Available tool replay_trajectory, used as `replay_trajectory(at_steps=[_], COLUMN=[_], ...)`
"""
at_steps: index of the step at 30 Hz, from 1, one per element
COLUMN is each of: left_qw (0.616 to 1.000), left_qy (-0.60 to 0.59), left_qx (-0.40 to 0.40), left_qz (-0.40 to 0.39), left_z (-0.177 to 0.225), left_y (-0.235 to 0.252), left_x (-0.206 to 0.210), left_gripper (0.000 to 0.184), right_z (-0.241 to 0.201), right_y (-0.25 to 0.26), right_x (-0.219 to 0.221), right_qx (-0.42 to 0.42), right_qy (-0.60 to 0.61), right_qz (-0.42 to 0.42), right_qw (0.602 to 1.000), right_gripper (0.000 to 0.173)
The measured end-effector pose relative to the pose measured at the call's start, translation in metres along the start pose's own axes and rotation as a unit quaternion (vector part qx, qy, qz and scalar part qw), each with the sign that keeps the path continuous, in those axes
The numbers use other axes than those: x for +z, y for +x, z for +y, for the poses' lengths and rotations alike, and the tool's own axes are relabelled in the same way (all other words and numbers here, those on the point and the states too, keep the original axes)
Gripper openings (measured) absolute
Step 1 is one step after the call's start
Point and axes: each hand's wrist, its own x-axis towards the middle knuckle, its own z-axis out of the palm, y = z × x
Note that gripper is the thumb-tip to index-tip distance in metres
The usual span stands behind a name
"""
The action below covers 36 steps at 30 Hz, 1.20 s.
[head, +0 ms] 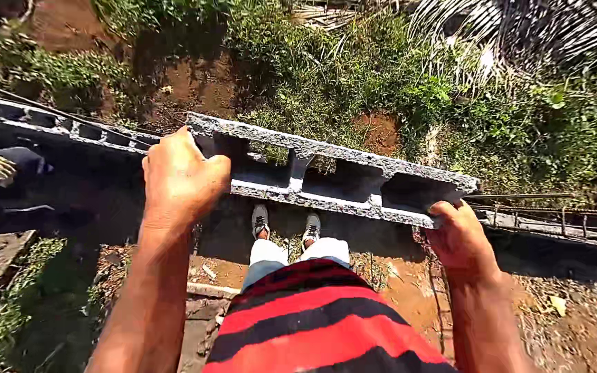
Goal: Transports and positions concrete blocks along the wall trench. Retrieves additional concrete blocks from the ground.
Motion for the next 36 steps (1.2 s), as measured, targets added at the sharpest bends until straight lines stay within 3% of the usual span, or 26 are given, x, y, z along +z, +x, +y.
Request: replay_trajectory(at_steps=[4,9,14,19,28,36], left_qw=[0.994,0.984,0.985,0.986,0.970,0.962], left_qy=[0.003,-0.001,0.022,0.026,-0.002,-0.075], left_qx=[0.108,0.173,0.141,0.044,-0.056,-0.110], left_qz=[-0.021,-0.046,-0.099,-0.160,-0.236,-0.239], left_z=[0.020,0.027,0.030,0.011,-0.062,-0.105], left_y=[0.055,0.102,0.122,0.136,0.185,0.202], left_x=[-0.041,-0.043,-0.012,0.065,0.235,0.320], left_gripper=[0.034,0.035,0.039,0.035,0.041,0.038], right_z=[-0.049,-0.066,-0.053,0.016,0.204,0.274], right_y=[-0.012,-0.002,0.030,0.093,0.201,0.246], right_x=[0.014,0.027,0.021,0.028,0.050,0.058], right_qx=[-0.026,-0.003,0.067,0.126,0.229,0.232], right_qy=[0.022,0.006,-0.009,-0.018,-0.067,-0.107], right_qz=[0.033,0.061,0.042,0.003,0.009,0.001], right_qw=[0.999,0.998,0.997,0.992,0.971,0.967], right_gripper=[0.031,0.031,0.027,0.031,0.042,0.035])
